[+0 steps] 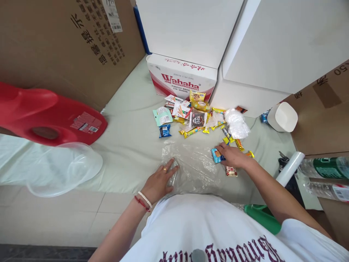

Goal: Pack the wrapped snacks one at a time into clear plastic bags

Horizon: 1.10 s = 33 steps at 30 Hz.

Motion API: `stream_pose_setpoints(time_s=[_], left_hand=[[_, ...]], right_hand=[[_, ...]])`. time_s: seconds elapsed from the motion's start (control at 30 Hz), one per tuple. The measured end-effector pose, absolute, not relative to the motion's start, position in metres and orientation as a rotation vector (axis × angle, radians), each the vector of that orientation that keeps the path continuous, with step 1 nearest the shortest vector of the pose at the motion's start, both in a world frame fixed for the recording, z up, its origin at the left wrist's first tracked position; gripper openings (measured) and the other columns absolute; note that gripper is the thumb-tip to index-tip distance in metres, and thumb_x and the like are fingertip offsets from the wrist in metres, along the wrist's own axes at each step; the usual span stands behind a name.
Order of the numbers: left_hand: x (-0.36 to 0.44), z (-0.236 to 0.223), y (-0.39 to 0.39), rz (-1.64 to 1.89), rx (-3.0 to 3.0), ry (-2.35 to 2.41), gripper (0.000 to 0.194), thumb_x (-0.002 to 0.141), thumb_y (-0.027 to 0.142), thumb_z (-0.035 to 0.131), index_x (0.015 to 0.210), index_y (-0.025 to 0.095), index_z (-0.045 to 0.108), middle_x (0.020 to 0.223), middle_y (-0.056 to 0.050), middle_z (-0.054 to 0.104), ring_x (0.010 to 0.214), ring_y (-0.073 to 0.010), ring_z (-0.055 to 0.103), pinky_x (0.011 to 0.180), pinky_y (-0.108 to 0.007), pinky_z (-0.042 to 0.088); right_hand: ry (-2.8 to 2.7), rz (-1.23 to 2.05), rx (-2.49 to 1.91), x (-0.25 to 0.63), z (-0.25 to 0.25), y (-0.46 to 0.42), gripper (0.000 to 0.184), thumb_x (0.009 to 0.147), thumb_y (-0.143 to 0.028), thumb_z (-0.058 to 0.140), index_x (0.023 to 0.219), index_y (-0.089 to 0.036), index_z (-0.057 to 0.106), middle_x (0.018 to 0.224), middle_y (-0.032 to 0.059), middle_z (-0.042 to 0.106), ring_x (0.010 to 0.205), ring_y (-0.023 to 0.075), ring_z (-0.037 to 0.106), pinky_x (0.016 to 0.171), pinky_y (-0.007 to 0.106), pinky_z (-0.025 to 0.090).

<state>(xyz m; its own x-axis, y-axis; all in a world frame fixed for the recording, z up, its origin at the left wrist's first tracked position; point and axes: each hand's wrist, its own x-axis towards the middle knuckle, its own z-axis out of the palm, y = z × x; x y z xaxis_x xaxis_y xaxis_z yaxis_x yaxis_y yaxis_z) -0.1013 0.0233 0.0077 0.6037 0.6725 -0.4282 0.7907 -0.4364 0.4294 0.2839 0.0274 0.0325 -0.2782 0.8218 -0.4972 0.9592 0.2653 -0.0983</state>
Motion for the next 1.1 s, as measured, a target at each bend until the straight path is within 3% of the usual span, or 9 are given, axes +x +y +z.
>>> stream_pose_setpoints(time_s=[0.2,0.4,0.47,0.6,0.7,0.77,0.87,0.97,1.1], left_hand=[[-0.089,0.015,0.027,-0.301,2.209,1.179,0.09,0.072,0.017,0.08,0.155,0.028,0.045,0.174,-0.007,0.015,0.145,-0.0334,0.044,0.113,-0.044,0.049],[-0.084,0.016,0.029,-0.293,2.229,1.184,0.09,0.073,0.017,0.078,0.155,0.028,0.044,0.173,-0.009,0.016,0.147,-0.0342,0.045,0.111,-0.047,0.051],[-0.088,0.013,0.022,-0.294,2.235,1.184,0.09,0.073,0.016,0.077,0.155,0.03,0.042,0.173,-0.008,0.016,0.147,-0.0334,0.045,0.109,-0.047,0.052],[-0.095,0.006,0.004,-0.241,2.235,1.199,0.087,0.075,0.012,0.07,0.155,0.032,0.041,0.173,-0.007,0.015,0.148,-0.0304,0.045,0.108,-0.044,0.053],[-0.093,0.005,-0.005,-0.239,2.224,1.221,0.085,0.076,0.011,0.068,0.155,0.028,0.042,0.173,-0.009,0.016,0.15,-0.0298,0.041,0.114,-0.043,0.049],[-0.092,0.006,-0.008,-0.26,2.21,1.242,0.084,0.076,0.011,0.069,0.154,0.027,0.042,0.173,-0.009,0.017,0.151,-0.0301,0.04,0.114,-0.043,0.049],[-0.092,0.008,-0.007,-0.278,2.178,1.282,0.086,0.077,0.012,0.069,0.156,0.028,0.04,0.174,-0.009,0.013,0.15,-0.0302,0.041,0.11,-0.042,0.052],[-0.097,0.005,0.0,-0.267,2.162,1.268,0.09,0.076,0.013,0.07,0.158,0.027,0.035,0.174,-0.01,0.01,0.15,-0.0303,0.042,0.11,-0.041,0.052],[-0.097,-0.001,0.019,-0.225,2.204,1.153,0.094,0.073,0.014,0.073,0.158,0.028,0.035,0.174,-0.011,0.009,0.149,-0.0324,0.043,0.11,-0.042,0.051]], right_hand=[[2.146,-0.501,1.633,0.282,0.032,0.036,0.057,0.078,-0.035,0.075,0.129,-0.017,0.056,0.122,0.014,0.057,0.09,0.027,0.068,0.072,0.033,0.048],[2.123,-0.605,1.786,0.288,0.038,0.046,0.082,0.076,-0.037,0.081,0.148,-0.023,0.045,0.15,0.0162,0.045,0.11,0.0304,0.067,0.085,0.035,0.051],[2.182,-0.578,1.841,0.275,0.05,0.061,0.078,0.082,-0.039,0.077,0.151,-0.024,0.043,0.153,0.0161,0.046,0.115,0.0313,0.065,0.089,0.036,0.051],[2.329,-0.461,1.961,0.196,0.066,0.113,0.039,0.101,-0.038,0.052,0.135,-0.02,0.059,0.126,0.0146,0.068,0.112,0.029,0.066,0.091,0.035,0.049],[2.299,-0.522,2.007,0.108,0.055,0.153,0.053,0.103,-0.056,0.04,0.13,-0.015,0.061,0.114,0.0183,0.073,0.105,0.0318,0.068,0.086,0.04,0.052],[2.322,-0.551,2.022,0.059,0.04,0.17,0.061,0.101,-0.059,0.043,0.135,-0.01,0.057,0.121,0.023,0.069,0.107,0.0335,0.066,0.085,0.042,0.053],[2.403,-0.551,1.996,0.025,0.022,0.177,0.049,0.1,-0.039,0.051,0.136,-0.006,0.055,0.133,0.0273,0.061,0.114,0.0348,0.061,0.086,0.044,0.053],[2.45,-0.532,1.988,0.043,0.023,0.163,0.046,0.097,-0.02,0.049,0.142,-0.008,0.05,0.134,0.0232,0.06,0.12,0.0331,0.056,0.091,0.043,0.051],[2.741,-0.546,1.936,0.108,0.043,0.113,0.057,0.092,-0.023,0.057,0.147,-0.014,0.045,0.138,0.0188,0.057,0.127,0.0327,0.048,0.107,0.049,0.042]])
